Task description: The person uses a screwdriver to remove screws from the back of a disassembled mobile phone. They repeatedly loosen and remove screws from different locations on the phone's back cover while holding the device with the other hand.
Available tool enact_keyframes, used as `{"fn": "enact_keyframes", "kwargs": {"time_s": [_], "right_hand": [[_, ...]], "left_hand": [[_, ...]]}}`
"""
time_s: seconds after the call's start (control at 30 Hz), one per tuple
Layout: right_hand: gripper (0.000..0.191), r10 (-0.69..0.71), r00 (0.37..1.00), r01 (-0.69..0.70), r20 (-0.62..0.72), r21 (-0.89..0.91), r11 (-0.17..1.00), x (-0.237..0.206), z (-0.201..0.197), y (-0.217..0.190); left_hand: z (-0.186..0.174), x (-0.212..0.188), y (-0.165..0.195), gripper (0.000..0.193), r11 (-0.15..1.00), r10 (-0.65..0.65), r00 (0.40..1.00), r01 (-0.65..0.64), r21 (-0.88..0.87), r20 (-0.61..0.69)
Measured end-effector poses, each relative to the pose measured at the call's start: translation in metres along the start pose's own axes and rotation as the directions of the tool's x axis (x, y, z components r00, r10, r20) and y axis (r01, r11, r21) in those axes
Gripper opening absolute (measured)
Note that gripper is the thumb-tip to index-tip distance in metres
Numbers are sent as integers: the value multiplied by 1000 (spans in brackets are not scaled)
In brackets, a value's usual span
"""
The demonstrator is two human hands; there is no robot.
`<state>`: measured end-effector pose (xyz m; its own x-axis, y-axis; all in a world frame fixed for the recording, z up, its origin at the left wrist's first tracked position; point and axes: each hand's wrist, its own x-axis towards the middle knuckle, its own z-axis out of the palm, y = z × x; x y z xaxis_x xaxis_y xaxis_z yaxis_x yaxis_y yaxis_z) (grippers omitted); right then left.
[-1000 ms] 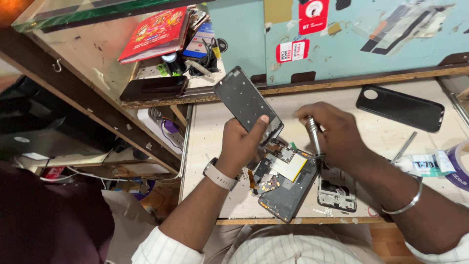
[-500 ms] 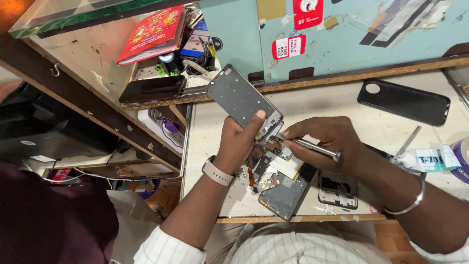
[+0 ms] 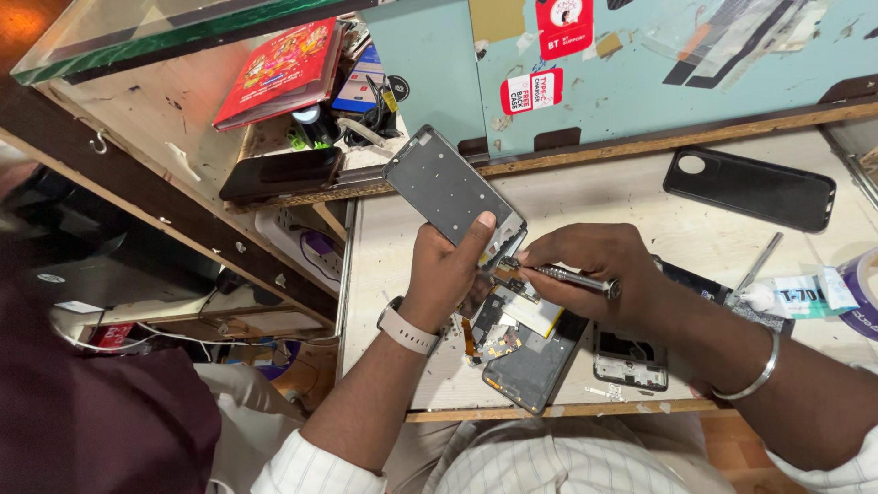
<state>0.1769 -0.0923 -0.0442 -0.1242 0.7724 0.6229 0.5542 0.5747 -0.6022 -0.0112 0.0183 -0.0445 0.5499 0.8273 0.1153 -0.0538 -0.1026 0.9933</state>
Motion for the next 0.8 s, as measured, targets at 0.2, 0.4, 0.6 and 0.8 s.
{"fn": "enact_keyframes", "kwargs": {"time_s": [0.2,0.4,0.6,0.8], "right_hand": [[19,17,1000,-17,5,2,1000,1,1,-2],[18,-35,999,35,-8,-28,999,3,1,-4],[14,92,995,-94,-35,-44,995,5,-7,-3],[14,-2,998,-3,-66,-74,997,8,-11,-1]], "left_hand": [[-3,-1,5,40,997,8,1000,-6,80,-20],[-1,-2,5,40,996,19,1000,-18,87,-10],[1,-2,-2,35,997,47,998,-44,70,-43],[2,-2,-2,36,996,64,997,-61,65,-37]]}}
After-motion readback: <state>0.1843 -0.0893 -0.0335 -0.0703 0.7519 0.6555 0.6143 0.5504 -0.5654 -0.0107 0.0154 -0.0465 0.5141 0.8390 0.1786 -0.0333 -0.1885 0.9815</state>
